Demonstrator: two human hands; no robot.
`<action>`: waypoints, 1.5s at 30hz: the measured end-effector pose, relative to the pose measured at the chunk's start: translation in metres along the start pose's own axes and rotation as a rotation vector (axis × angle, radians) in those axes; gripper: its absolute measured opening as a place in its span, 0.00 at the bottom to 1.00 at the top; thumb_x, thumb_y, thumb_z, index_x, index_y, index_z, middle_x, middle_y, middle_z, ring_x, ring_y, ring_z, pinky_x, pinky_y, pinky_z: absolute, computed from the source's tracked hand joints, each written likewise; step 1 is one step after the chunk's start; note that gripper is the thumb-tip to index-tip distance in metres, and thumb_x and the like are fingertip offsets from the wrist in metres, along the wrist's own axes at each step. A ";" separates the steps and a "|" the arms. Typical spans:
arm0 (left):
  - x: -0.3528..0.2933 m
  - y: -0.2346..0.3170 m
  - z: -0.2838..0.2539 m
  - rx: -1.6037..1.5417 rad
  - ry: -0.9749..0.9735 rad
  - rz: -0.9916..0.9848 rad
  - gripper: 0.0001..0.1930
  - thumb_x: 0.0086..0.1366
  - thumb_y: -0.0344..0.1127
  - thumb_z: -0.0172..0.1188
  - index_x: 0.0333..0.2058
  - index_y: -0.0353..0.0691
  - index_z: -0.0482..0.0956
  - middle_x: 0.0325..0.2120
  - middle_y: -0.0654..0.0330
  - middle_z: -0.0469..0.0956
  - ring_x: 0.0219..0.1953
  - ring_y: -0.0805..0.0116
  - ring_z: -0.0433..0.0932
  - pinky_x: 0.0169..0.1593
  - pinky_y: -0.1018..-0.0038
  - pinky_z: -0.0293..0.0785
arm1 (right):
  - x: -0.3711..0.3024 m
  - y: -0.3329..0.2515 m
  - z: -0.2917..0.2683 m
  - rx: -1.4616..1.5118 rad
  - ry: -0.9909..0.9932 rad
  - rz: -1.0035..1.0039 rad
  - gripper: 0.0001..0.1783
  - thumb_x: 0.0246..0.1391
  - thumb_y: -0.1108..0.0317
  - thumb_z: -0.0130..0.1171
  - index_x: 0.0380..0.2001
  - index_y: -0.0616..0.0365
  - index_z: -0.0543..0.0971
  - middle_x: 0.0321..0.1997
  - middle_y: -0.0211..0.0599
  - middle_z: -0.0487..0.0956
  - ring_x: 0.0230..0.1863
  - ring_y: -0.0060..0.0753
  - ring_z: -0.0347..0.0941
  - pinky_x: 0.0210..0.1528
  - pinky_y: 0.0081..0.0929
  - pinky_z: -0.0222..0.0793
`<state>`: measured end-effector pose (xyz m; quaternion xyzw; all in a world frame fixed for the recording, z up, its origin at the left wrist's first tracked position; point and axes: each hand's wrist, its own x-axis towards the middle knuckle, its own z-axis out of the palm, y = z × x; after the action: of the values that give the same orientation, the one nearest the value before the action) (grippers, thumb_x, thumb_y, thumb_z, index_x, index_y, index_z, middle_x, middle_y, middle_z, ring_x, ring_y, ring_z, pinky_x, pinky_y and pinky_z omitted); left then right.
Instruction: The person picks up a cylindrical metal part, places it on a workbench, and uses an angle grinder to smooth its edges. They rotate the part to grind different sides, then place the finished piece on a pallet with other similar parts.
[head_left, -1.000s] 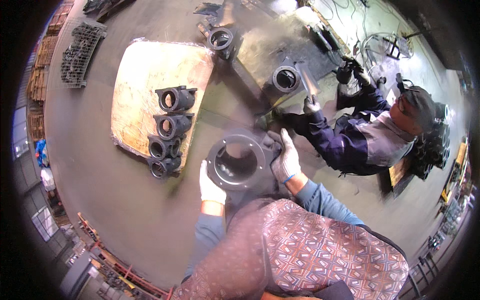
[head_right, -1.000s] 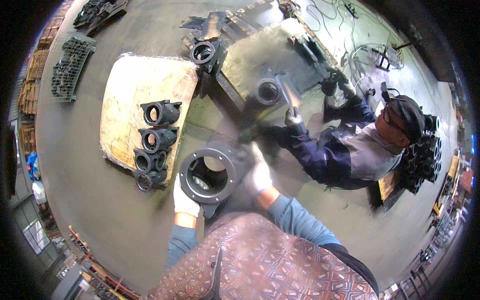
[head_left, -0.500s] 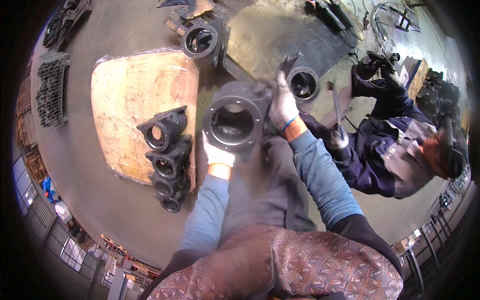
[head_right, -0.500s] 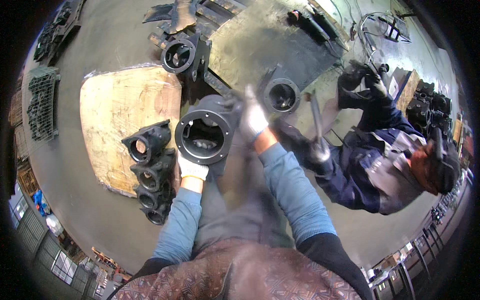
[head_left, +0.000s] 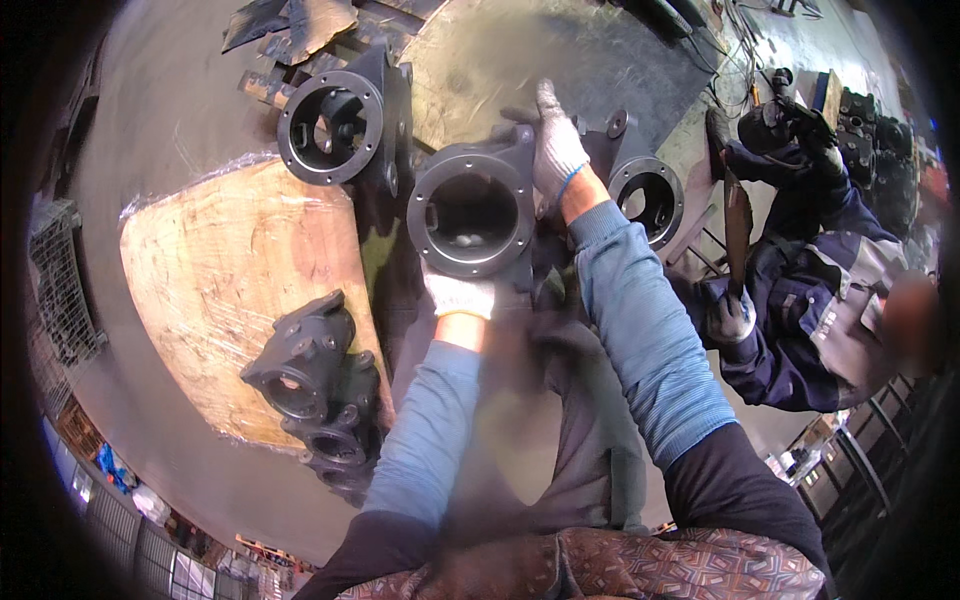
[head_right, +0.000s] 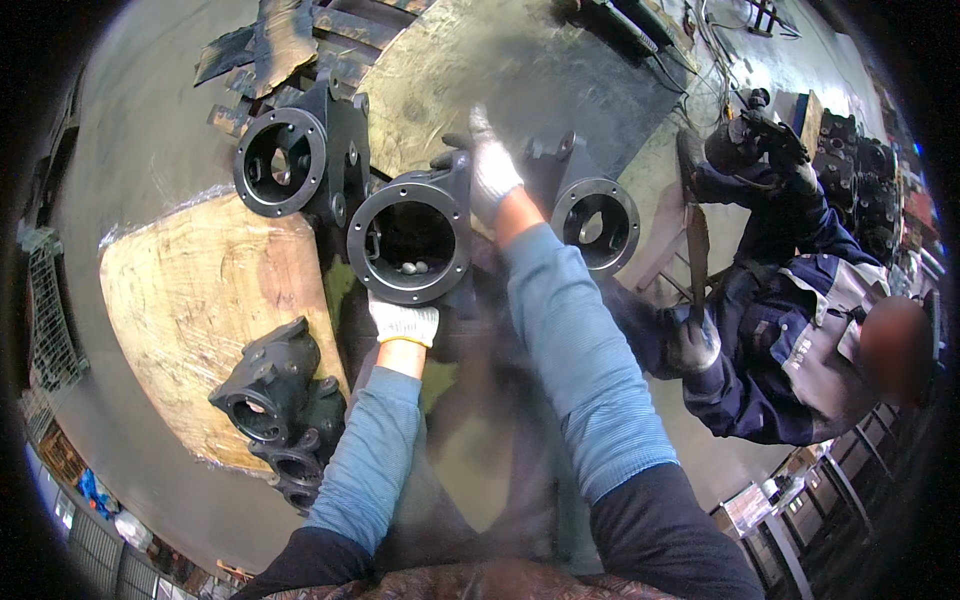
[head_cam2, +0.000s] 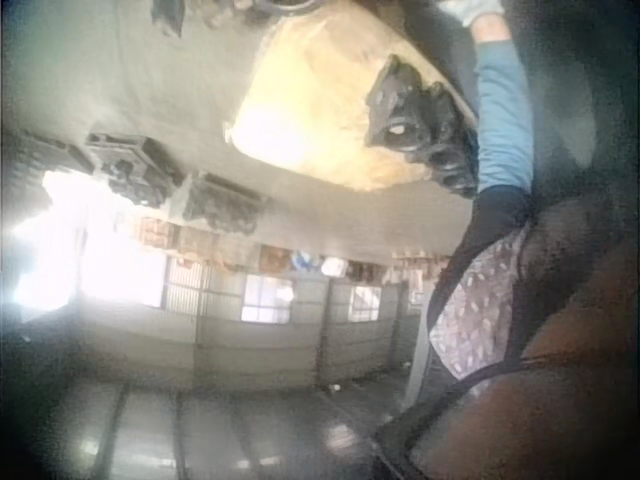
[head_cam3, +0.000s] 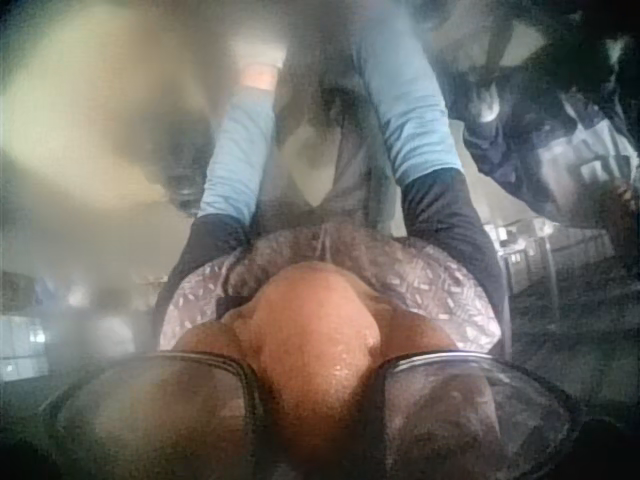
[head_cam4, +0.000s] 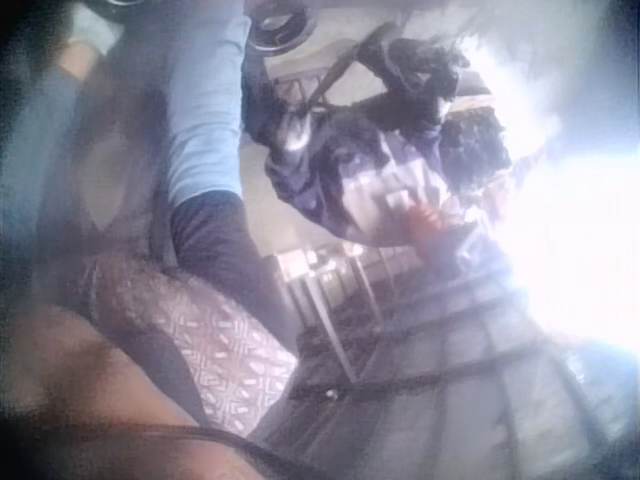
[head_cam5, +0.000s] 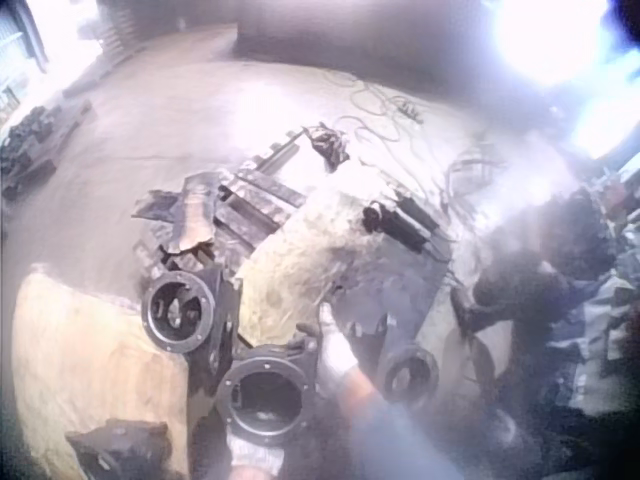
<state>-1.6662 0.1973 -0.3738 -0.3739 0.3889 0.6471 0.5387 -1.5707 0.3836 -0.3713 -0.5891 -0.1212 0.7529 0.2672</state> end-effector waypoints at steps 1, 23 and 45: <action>0.006 -0.003 0.002 0.013 0.045 0.009 0.19 0.77 0.51 0.43 0.46 0.51 0.82 0.36 0.61 0.84 0.36 0.62 0.82 0.50 0.56 0.83 | 0.005 -0.002 -0.001 -0.003 -0.021 0.004 0.51 0.66 0.26 0.42 0.66 0.69 0.69 0.51 0.64 0.80 0.50 0.56 0.80 0.56 0.50 0.77; 0.045 -0.005 -0.050 0.139 -0.136 -0.098 0.35 0.75 0.65 0.40 0.66 0.44 0.70 0.67 0.54 0.68 0.67 0.50 0.66 0.72 0.51 0.59 | -0.108 0.013 0.003 -1.471 0.288 -0.182 0.29 0.62 0.62 0.48 0.68 0.41 0.69 0.42 0.50 0.86 0.43 0.55 0.84 0.45 0.51 0.76; -0.062 0.090 -0.098 0.563 0.066 -0.061 0.24 0.76 0.56 0.53 0.48 0.36 0.77 0.37 0.46 0.83 0.34 0.54 0.81 0.43 0.57 0.82 | -0.138 0.000 0.001 -1.426 0.259 -0.171 0.38 0.58 0.64 0.48 0.74 0.37 0.60 0.52 0.56 0.84 0.53 0.59 0.82 0.55 0.51 0.74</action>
<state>-1.7399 0.0725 -0.3499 -0.2419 0.5591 0.4849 0.6275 -1.5486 0.3086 -0.2572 -0.6929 -0.5951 0.3916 -0.1115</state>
